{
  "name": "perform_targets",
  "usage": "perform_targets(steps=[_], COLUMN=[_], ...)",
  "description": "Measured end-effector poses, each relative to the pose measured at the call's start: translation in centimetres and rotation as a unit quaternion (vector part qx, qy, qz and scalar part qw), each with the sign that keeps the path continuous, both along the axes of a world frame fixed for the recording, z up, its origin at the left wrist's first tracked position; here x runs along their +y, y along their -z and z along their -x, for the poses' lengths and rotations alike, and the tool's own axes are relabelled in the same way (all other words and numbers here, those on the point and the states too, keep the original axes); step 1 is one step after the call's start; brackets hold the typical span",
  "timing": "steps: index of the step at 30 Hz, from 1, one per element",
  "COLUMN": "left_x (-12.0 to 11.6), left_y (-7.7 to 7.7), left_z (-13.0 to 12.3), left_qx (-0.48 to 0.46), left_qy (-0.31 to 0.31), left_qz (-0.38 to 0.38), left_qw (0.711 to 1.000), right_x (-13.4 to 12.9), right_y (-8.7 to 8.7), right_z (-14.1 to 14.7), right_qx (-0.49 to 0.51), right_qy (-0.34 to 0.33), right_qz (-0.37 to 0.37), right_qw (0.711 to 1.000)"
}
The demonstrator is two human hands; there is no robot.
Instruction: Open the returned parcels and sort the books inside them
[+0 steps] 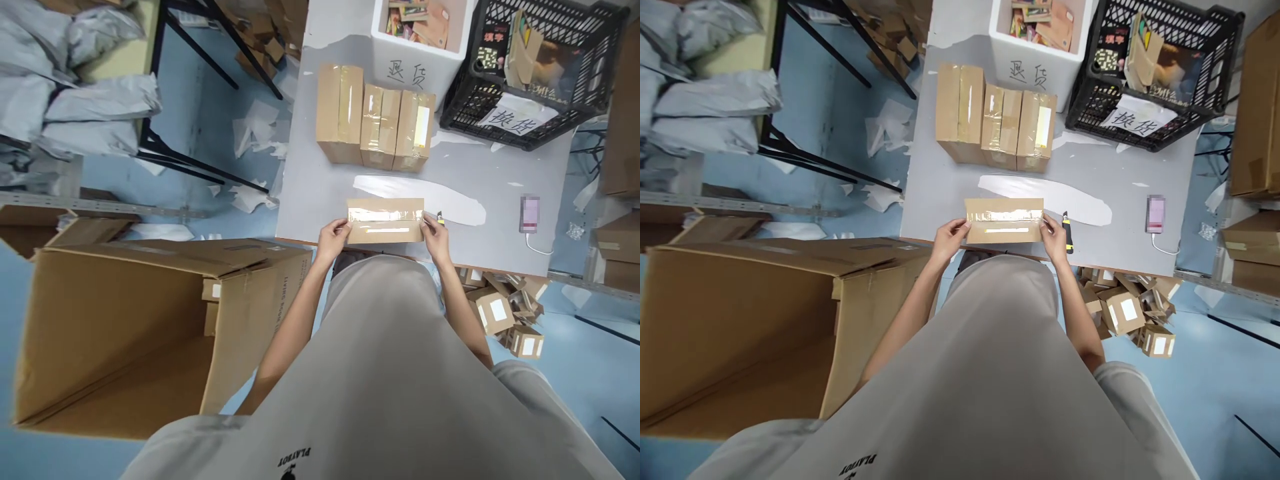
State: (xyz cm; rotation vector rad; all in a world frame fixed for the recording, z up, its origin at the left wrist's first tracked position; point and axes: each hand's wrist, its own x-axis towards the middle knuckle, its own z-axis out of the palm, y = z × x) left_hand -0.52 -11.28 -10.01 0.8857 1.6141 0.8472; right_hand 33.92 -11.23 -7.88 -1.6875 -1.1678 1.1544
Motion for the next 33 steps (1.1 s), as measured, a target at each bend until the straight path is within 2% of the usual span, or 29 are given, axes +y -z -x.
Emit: perform_targets(steps=[4,7,10,12,15,17,21,24,29,33], left_x=[-0.8,-0.7,0.5,1.8,3.5,4.0,3.4,2.2,0.5,0.5], left_y=[0.5,1.2,1.4,1.3,0.7,0.2,-0.3,0.5,2.9,3.7], left_z=[2.0,2.4,2.1,1.9,1.6,1.8,2.6,2.3,0.7,0.4], left_qx=[0.026,-0.022,-0.081,-0.095,-0.110,-0.113,-0.118,-0.137,-0.114,-0.105], left_qy=[-0.052,-0.077,-0.091,-0.097,-0.077,-0.076,-0.119,-0.115,-0.124,-0.105], left_qz=[0.040,0.067,0.072,0.069,0.064,0.056,0.017,0.017,0.078,0.075], left_qw=[0.998,0.995,0.990,0.988,0.989,0.989,0.986,0.984,0.983,0.986], right_x=[0.3,1.2,3.2,4.7,6.1,6.2,4.6,3.1,1.8,1.9], right_y=[2.1,2.7,2.9,2.9,2.2,1.4,0.5,1.4,4.2,4.8], right_z=[1.9,2.2,2.0,2.1,2.3,2.3,1.2,0.6,1.0,1.2], right_qx=[0.026,0.029,0.034,0.041,0.068,0.088,0.126,0.133,0.099,0.086], right_qy=[-0.049,-0.044,-0.003,0.025,0.023,0.008,0.029,0.025,0.010,-0.008], right_qz=[0.038,0.054,0.104,0.164,0.236,0.228,0.150,0.134,0.155,0.150], right_qw=[0.998,0.997,0.994,0.985,0.969,0.970,0.980,0.982,0.983,0.985])
